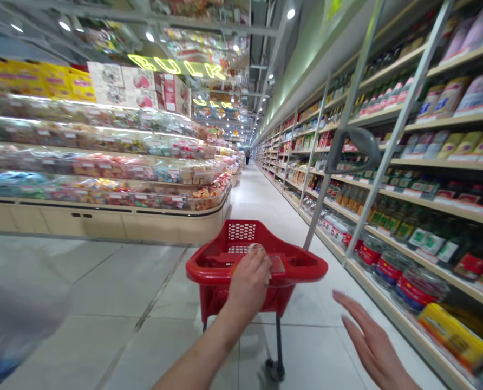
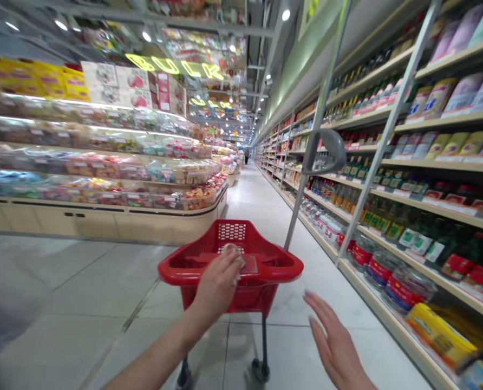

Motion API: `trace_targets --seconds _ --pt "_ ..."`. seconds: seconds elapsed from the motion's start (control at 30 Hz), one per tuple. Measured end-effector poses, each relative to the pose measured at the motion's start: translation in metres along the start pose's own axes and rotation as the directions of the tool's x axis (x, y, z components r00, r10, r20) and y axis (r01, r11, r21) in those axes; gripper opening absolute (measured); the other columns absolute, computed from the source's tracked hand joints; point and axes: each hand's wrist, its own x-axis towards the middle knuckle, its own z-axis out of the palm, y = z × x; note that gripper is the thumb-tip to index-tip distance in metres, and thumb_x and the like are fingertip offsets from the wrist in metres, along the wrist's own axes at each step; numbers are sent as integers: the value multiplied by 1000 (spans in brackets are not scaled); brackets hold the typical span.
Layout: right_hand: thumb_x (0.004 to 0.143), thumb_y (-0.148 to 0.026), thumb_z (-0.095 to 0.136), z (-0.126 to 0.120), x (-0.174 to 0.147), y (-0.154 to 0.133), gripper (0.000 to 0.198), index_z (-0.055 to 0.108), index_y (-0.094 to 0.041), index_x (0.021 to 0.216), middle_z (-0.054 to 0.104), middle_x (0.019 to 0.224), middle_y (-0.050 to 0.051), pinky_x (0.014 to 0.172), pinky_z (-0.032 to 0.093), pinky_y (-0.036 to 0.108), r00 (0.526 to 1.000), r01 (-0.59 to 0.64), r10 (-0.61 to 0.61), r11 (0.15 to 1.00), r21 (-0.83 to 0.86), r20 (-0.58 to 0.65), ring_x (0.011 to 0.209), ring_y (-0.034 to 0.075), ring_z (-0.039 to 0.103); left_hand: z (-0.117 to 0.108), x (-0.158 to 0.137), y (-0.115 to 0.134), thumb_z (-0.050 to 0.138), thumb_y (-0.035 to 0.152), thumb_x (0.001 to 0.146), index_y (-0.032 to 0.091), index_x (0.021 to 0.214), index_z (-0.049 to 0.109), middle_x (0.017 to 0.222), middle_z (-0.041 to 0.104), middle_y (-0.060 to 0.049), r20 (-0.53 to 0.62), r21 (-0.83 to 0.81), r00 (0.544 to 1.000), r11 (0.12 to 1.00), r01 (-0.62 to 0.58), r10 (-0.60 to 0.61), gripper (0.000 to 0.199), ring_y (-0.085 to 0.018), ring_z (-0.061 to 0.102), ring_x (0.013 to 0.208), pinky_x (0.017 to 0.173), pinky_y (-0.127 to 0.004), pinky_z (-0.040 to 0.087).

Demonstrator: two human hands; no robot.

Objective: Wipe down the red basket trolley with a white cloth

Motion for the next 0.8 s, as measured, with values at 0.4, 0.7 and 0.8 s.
trace_targets --seconds 0.4,0.7,0.8 --pt "85 -21 30 35 56 -60 33 55 -19 63 63 68 3 68 27 33 980 82 -25 956 -283 200 69 17 53 -48 -39 9 40 9 76 16 101 57 110 59 -10 22 93 999 995 46 -48 31 -20 49 109 96 -43 37" --pt "86 -21 31 42 60 -59 32 56 -18 66 61 69 2 71 28 31 980 126 -88 967 -221 177 70 16 51 -65 -60 -22 44 20 77 16 110 53 111 58 -12 103 143 986 983 114 -129 35 -23 51 104 91 -43 40" --pt "85 -22 31 43 60 -55 31 57 -18 69 62 71 3 73 30 33 978 126 -89 973 -195 189 71 17 52 -82 -66 -38 45 22 76 18 101 59 104 61 -9 67 -110 974 969 221 -215 29 -21 53 100 90 -42 40"
